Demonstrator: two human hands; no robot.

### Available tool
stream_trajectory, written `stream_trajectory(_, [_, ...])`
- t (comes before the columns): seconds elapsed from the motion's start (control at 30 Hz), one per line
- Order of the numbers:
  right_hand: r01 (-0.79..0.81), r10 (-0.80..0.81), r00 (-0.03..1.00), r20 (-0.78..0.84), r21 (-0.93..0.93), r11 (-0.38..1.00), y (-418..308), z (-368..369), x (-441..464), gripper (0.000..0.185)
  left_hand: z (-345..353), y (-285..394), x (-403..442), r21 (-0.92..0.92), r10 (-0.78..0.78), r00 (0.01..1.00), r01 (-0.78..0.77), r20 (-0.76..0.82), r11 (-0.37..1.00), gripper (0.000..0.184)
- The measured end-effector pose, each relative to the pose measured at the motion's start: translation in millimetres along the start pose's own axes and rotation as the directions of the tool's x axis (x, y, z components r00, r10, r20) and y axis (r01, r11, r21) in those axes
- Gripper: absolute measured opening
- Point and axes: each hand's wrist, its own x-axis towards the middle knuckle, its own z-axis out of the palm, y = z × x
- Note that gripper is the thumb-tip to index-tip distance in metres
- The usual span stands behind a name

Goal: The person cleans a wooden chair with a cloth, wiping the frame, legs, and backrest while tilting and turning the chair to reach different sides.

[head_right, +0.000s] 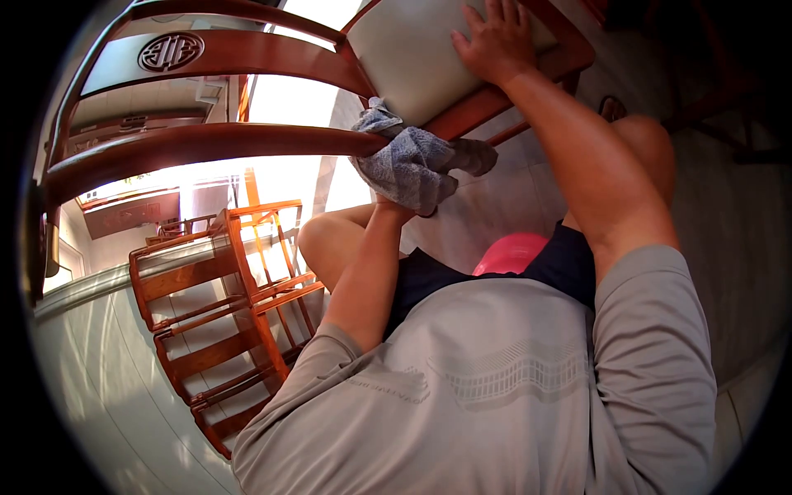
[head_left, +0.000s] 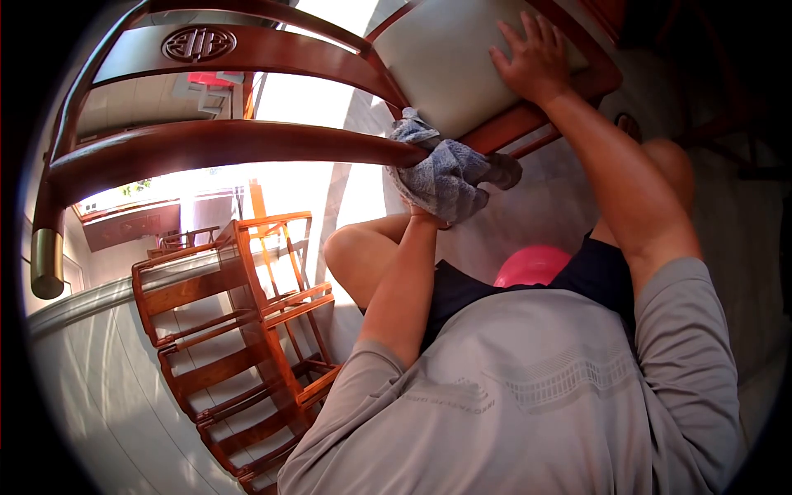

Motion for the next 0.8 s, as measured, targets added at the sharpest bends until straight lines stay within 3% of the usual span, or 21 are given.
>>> stream_trajectory(0.07, [0.002,-0.002,1.000,-0.016,0.014,1.000,-0.7,2.3,1.3,0.053,13.8,-15.4,-3.0,0.297,0.145,0.989,-0.131,-0.024,0.946,0.046])
stream_trajectory(0.1, [-0.001,0.001,1.000,-0.016,0.017,1.000,-2.5,1.2,3.6,0.053,34.0,-41.2,-3.9,0.335,0.100,0.988,-0.056,-0.115,0.940,0.055])
stream_trajectory(0.2, [-0.003,0.003,1.000,-0.013,0.020,1.000,-3.9,-6.6,7.7,0.052,83.3,-104.7,-9.7,0.250,0.020,0.964,0.049,-0.267,0.967,0.053])
stream_trajectory(0.33, [-0.024,0.024,1.000,-0.004,0.078,0.997,-3.4,-5.2,5.2,0.053,81.9,-108.7,-6.2,-0.147,-0.106,0.938,0.060,-0.329,0.987,0.050])
stream_trajectory(0.43, [-0.028,0.029,1.000,-0.002,0.123,0.992,-0.5,-2.6,2.4,0.054,67.5,-92.0,-3.3,-0.649,-0.276,0.900,-0.010,-0.338,0.761,0.048])
stream_trajectory(0.53, [-0.029,0.027,0.999,0.021,0.102,0.994,-2.8,-6.9,4.9,0.055,26.3,-68.1,1.1,-0.821,-0.319,0.905,-0.054,-0.281,0.569,0.046])
stream_trajectory(0.6, [-0.023,0.017,0.998,0.057,0.093,0.995,-1.9,-7.0,2.3,0.055,6.0,-46.7,2.1,-0.797,-0.292,0.922,-0.027,-0.253,0.603,0.044])
stream_trajectory(0.7, [-0.024,0.018,0.997,0.079,0.075,0.997,-0.7,-10.7,1.6,0.054,-11.9,-6.4,0.6,-0.627,-0.255,0.952,0.097,-0.168,0.773,0.042])
stream_trajectory(0.8, [-0.009,0.008,1.000,0.029,0.045,0.999,-4.1,-15.2,3.2,0.052,9.8,-21.3,-2.3,-0.130,-0.193,0.978,0.181,-0.081,0.975,0.040])
